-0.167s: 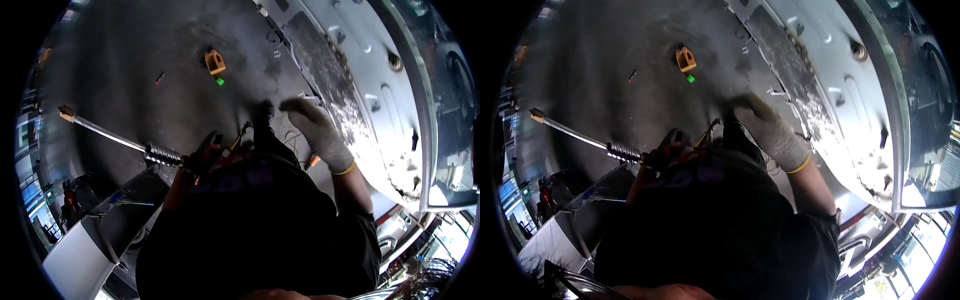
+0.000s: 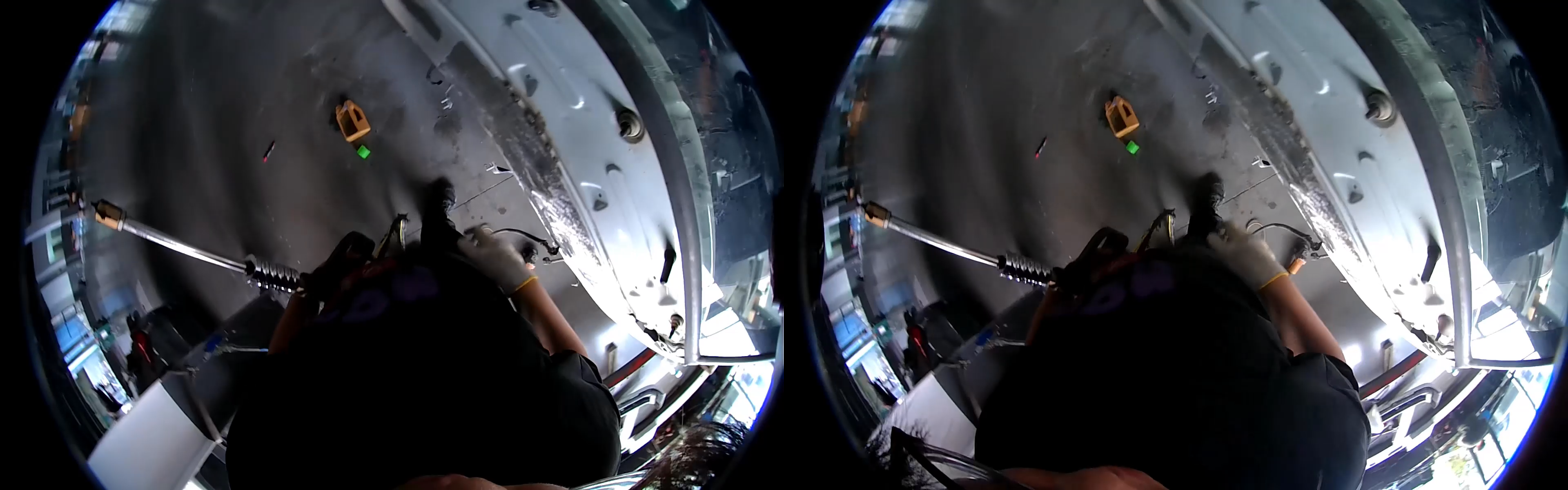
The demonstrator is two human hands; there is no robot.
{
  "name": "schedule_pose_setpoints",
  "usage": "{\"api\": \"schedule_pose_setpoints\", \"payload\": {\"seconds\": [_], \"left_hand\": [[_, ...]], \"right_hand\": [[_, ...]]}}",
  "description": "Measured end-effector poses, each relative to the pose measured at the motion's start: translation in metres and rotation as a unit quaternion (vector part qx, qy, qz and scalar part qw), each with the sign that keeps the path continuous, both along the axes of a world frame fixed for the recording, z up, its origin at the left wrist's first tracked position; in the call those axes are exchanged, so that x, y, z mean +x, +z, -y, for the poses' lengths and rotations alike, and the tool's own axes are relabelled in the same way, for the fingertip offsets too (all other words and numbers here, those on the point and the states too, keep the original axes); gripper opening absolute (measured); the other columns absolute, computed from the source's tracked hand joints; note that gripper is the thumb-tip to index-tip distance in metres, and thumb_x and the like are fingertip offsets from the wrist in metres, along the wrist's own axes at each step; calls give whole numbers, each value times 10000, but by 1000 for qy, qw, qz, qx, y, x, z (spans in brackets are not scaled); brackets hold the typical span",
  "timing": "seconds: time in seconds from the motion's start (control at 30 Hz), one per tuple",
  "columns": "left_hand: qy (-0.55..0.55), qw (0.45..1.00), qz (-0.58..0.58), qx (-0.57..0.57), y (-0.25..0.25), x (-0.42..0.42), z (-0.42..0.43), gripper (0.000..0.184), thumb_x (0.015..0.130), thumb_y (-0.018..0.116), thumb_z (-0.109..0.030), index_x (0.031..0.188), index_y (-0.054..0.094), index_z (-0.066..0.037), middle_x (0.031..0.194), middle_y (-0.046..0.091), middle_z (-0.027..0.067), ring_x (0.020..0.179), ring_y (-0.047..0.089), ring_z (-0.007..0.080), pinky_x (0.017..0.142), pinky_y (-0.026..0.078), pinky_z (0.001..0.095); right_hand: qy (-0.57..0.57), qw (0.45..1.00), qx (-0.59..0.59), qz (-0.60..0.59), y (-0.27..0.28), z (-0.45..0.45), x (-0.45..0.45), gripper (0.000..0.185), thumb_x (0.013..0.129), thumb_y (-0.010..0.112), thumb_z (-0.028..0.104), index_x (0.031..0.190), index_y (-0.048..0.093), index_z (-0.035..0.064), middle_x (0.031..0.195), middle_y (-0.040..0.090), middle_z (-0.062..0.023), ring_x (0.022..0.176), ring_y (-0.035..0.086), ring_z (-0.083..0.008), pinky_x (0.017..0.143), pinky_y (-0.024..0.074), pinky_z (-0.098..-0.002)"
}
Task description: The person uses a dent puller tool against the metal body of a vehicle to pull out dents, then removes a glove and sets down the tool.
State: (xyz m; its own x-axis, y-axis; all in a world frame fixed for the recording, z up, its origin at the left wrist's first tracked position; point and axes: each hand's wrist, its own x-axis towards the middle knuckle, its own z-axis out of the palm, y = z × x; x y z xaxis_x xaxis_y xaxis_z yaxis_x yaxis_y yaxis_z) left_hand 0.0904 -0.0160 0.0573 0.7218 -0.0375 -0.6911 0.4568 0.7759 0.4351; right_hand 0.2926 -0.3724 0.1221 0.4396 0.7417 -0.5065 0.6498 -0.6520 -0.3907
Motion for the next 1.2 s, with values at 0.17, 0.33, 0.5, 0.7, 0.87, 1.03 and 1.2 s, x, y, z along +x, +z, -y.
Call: {"api": "schedule_pose_setpoints", "payload": {"seconds": [0.17,0.33,0.5,0.7,0.87,1.03,1.2], "left_hand": [[-55,998,-2,9,57,90,13,478,1039,612,-171,1493,497,-78,1297,633,160,1271,617,289,1148,486,441],[-78,997,-2,11,68,118,5,435,1043,609,-183,1454,513,-81,1250,638,157,1216,627,292,1138,494,448],[-107,994,-4,17,71,116,-23,392,1046,607,-194,1415,529,-83,1203,642,154,1162,638,294,1128,501,456],[-175,984,-9,1,58,104,-85,343,1051,603,-207,1368,549,-86,1146,648,151,1096,651,298,1116,510,465],[-301,953,-6,-21,25,112,-164,305,1055,601,-218,1328,565,-89,1099,652,148,1042,661,301,1106,518,473],[-446,891,-29,-77,-21,125,-222,269,1059,598,-229,1289,582,-91,1052,657,146,987,672,303,1096,525,480],[-554,812,-89,-157,-62,104,-204,238,1062,595,-240,1250,598,-93,1005,662,143,932,682,306,1086,533,488]], "right_hand": [[-7,978,165,-126,3,-19,61,331,1005,565,125,1331,613,91,1334,631,-200,1103,718,-398,877,617,-459],[-41,980,194,21,21,-42,102,384,992,604,175,1368,586,100,1421,559,-226,1192,680,-412,950,601,-469],[-98,952,285,44,1,-53,91,427,953,653,260,1360,603,138,1399,572,-250,1188,673,-406,956,592,-483],[-64,974,217,36,-15,-96,41,341,1007,595,273,1333,610,173,1275,627,-189,1148,692,-394,923,598,-467],[-394,797,317,-330,4,-166,-12,727,1075,575,561,1556,475,25,1459,632,-222,1398,588,-322,1164,459,-425],[-435,622,566,-323,43,-246,-73,878,1027,705,482,1657,266,56,1590,474,-210,1475,481,-317,1216,414,-472],[-594,527,561,-235,6,-268,-108,690,962,802,364,1471,455,52,1273,640,-139,1200,616,-197,1060,514,-378]]}}
